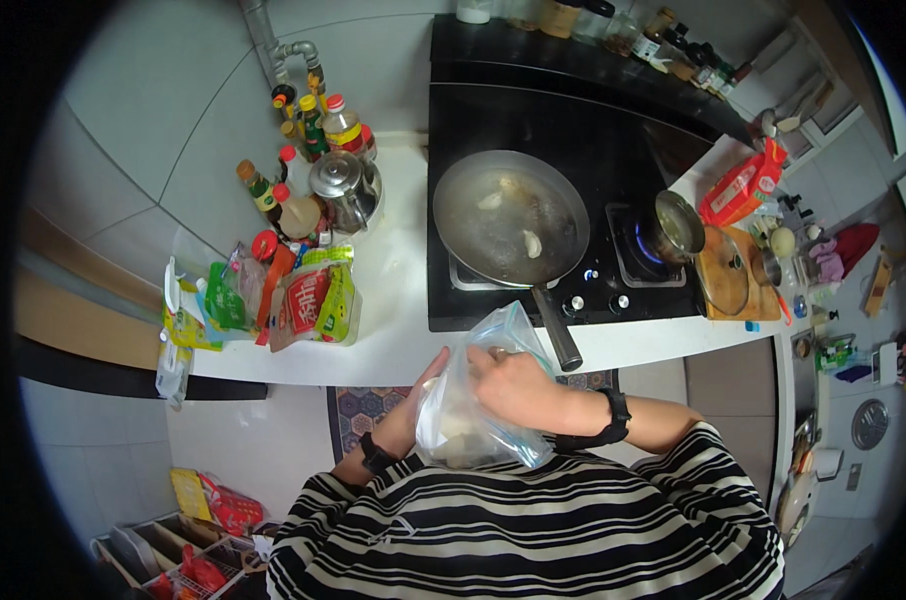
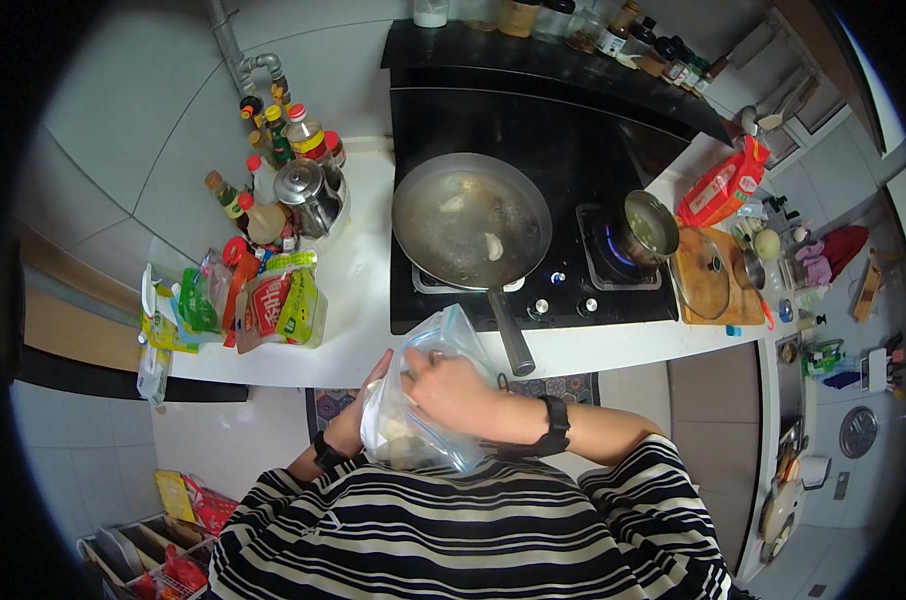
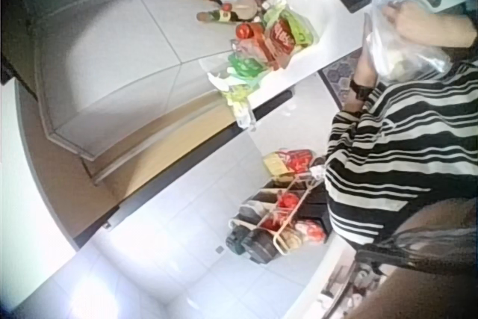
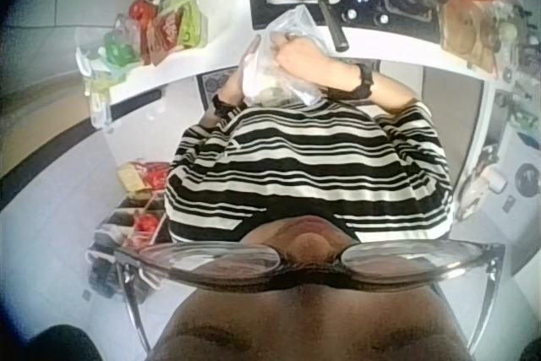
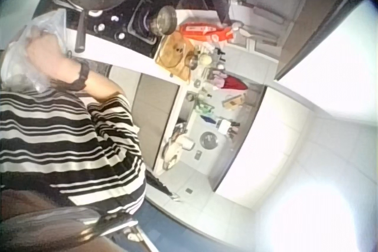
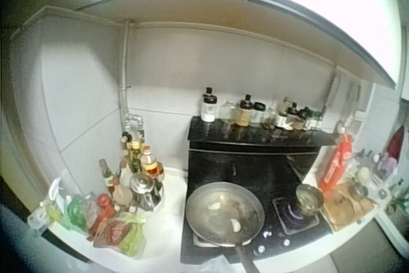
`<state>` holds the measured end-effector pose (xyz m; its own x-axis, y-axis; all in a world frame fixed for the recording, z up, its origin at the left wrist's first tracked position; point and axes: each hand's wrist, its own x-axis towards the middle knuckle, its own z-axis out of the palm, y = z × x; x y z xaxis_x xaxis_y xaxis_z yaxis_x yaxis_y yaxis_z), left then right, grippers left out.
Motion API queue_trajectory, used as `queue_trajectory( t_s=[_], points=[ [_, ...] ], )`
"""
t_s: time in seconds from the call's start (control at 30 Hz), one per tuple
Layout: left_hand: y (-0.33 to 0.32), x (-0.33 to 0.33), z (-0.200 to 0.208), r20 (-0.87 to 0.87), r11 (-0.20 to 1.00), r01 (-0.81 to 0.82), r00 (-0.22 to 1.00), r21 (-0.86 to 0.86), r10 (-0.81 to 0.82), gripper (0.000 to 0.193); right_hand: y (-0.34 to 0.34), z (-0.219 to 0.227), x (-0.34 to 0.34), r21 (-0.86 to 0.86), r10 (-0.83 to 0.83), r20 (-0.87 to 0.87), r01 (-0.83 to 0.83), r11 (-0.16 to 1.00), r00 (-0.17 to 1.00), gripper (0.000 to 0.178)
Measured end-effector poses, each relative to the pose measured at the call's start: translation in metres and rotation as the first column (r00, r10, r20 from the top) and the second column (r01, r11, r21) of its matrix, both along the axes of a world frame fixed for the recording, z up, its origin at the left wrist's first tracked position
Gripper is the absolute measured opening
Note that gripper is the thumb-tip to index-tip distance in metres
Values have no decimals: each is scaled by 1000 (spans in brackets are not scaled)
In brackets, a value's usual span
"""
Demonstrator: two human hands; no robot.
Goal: The person rinses rice in a small pot at the sink, transfers the rice into a rice cooker pot, adds water, and starts the rice cooker. The person then retrieves a bag of frozen dumplings from the freezer and places several dumplings into a pan of boiling water on the stove.
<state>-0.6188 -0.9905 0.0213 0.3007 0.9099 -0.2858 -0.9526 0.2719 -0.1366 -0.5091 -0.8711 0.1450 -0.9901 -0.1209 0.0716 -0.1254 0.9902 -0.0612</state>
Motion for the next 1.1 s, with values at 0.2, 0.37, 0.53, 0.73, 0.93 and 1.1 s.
queue_trajectory(
  t_s=[0.2,0.37,0.53,0.73,0.93,1.1],
  points=[
    [2,2,20,-91,997,-32,995,69,39,61,14,40,6,-218,87,116,-60,974,989,29],
    [0,1,20,-87,988,-69,993,141,82,68,38,88,13,-347,82,295,27,938,952,30],
    [-1,3,15,30,975,-94,996,201,90,67,103,80,4,-663,-11,168,121,739,986,27],
    [-5,1,14,-3,974,-89,996,207,92,62,154,28,-32,-435,-371,208,425,794,905,33],
    [-10,2,2,274,987,-156,951,38,140,68,165,-32,-72,-53,-445,189,462,885,875,31],
    [-9,4,4,212,977,-147,971,156,112,66,167,-32,-95,-38,-456,-184,457,889,871,28]
  ],
)
